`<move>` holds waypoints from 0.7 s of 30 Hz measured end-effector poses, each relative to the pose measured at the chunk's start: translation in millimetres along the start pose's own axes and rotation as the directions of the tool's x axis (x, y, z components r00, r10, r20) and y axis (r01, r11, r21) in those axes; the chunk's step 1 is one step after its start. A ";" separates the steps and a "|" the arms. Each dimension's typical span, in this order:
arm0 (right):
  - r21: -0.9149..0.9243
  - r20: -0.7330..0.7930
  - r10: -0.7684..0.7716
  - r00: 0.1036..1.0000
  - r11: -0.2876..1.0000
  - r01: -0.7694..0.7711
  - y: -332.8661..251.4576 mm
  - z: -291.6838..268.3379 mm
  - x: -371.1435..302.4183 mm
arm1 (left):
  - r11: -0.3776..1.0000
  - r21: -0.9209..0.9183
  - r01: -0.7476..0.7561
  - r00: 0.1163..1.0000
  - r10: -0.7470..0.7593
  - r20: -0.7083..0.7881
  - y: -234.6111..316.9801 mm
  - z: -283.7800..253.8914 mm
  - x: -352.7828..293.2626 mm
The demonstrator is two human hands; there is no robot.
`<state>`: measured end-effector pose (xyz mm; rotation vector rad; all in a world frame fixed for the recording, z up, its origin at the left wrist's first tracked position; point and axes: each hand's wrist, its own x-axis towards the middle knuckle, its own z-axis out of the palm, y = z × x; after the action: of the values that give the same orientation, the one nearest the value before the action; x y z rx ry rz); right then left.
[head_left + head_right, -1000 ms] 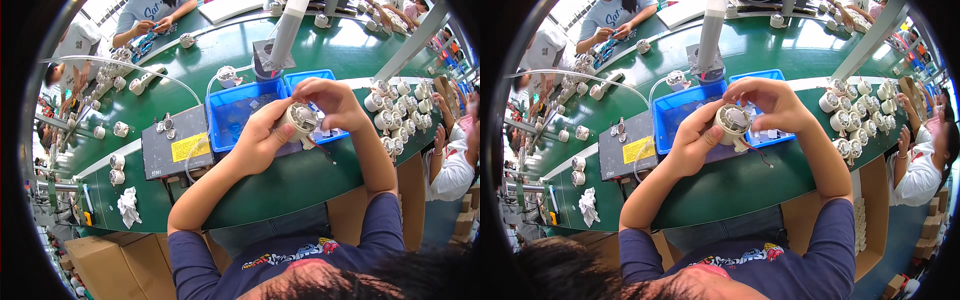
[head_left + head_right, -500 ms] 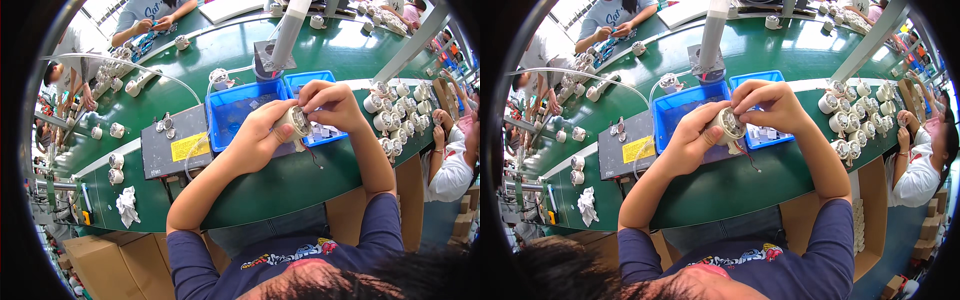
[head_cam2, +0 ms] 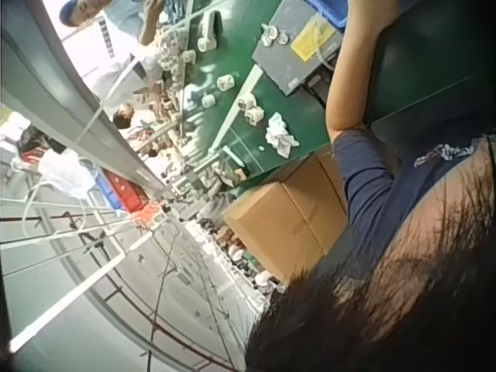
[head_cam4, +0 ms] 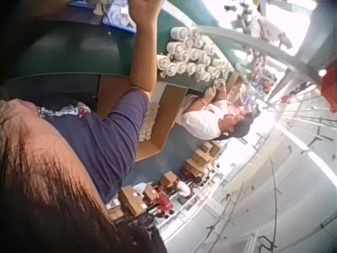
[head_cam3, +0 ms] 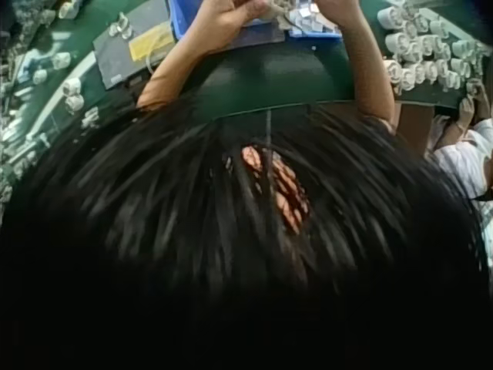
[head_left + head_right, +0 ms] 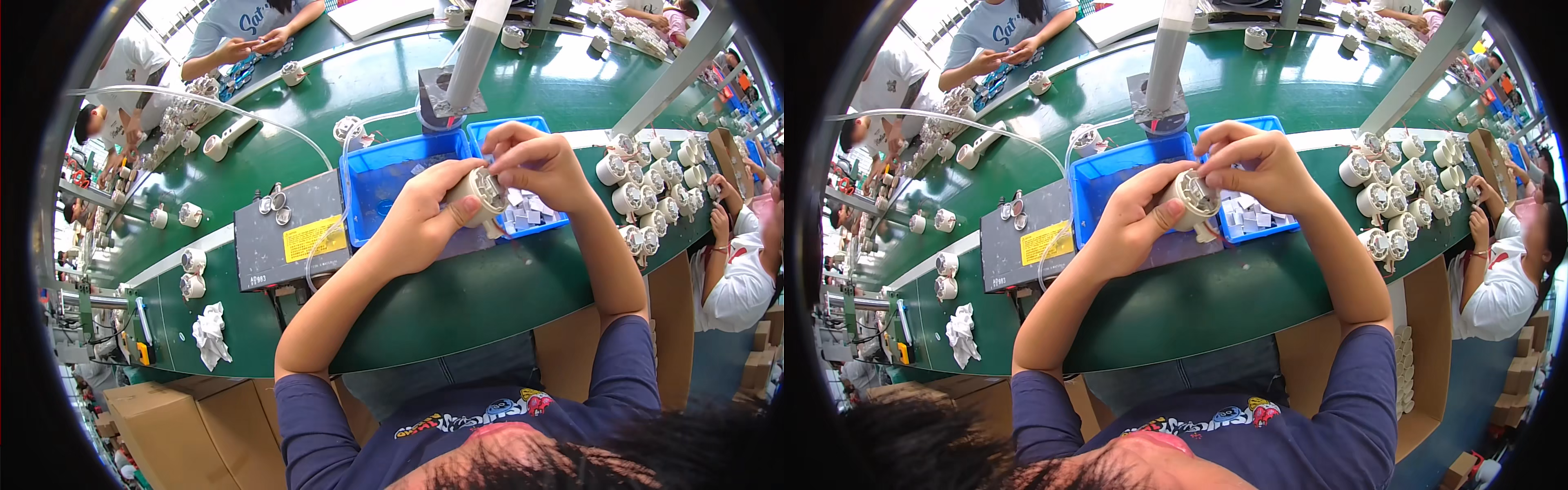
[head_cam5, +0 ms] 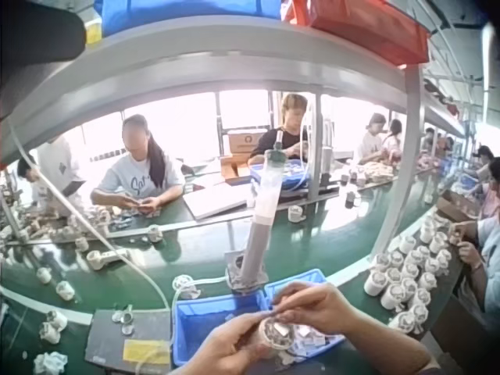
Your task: Assembling small plastic and metal components on an assembly line.
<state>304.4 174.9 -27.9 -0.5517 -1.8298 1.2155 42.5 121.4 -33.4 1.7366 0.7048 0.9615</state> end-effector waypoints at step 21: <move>0.338 -0.032 0.068 0.997 0.940 -0.053 18.7 24.1 -0.1 | 0.947 -0.303 -0.103 0.865 -0.065 -0.497 3.1 6.1 7.3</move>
<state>282.7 170.2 -48.8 -0.4376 -1.5314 1.5081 51.6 123.3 -29.7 1.2096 0.8042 1.4840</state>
